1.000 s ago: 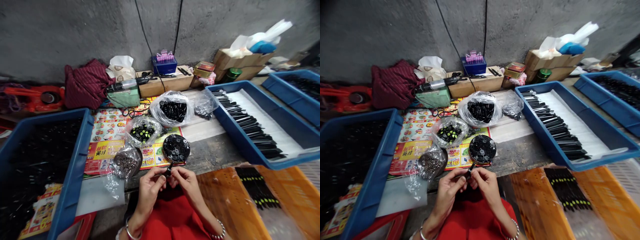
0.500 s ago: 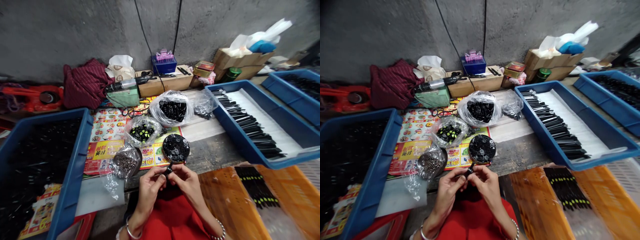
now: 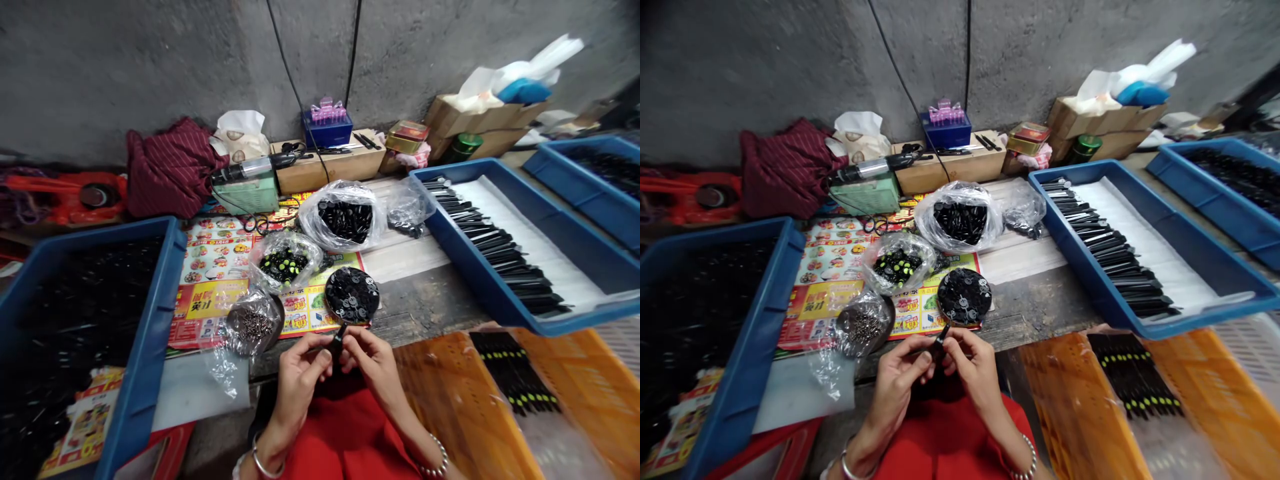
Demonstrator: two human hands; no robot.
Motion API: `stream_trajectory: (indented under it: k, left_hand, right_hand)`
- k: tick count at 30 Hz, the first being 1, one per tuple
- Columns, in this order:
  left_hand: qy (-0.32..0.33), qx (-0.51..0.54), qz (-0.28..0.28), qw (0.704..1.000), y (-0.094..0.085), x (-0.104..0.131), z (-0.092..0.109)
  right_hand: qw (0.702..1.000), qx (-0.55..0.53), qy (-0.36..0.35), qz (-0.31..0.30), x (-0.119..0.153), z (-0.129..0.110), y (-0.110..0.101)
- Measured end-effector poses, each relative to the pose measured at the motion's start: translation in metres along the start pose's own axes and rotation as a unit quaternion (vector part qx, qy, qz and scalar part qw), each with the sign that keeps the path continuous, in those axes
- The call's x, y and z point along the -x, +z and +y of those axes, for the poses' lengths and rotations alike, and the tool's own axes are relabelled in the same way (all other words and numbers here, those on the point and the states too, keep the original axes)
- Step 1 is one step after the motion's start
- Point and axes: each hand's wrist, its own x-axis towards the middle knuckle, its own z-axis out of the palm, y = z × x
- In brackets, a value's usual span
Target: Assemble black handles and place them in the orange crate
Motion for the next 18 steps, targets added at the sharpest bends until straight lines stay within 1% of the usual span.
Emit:
stream_trajectory:
  k: [3,6,9,11,14,18]
  left_hand:
    - [0.002,0.001,-0.005,1.0,0.0013,-0.0002,0.0001]
    - [-0.006,0.006,0.0,1.0,0.0015,-0.0007,-0.0006]
    - [-0.021,0.019,0.007,1.0,0.0007,-0.0013,-0.0014]
    - [-0.03,0.022,0.006,0.999,0.0008,-0.0018,-0.0016]
    - [-0.035,0.029,0.001,0.999,0.0028,-0.0022,-0.0011]
    - [-0.04,0.05,0.004,0.998,0.0068,-0.0021,0.0004]
  right_hand:
    - [0.999,-0.016,0.008,0.031,-0.0007,-0.0003,0.0001]
    - [1.0,-0.018,0.01,0.018,0.0006,-0.001,0.0002]
    - [0.999,0.034,-0.021,0.009,0.002,-0.0019,-0.0006]
    - [0.998,0.053,-0.031,0.023,0.0015,-0.0031,-0.0018]
    - [0.997,0.038,-0.032,0.052,-0.0015,-0.0059,-0.0037]
    - [0.997,0.067,-0.04,0.012,-0.0047,-0.0093,-0.006]
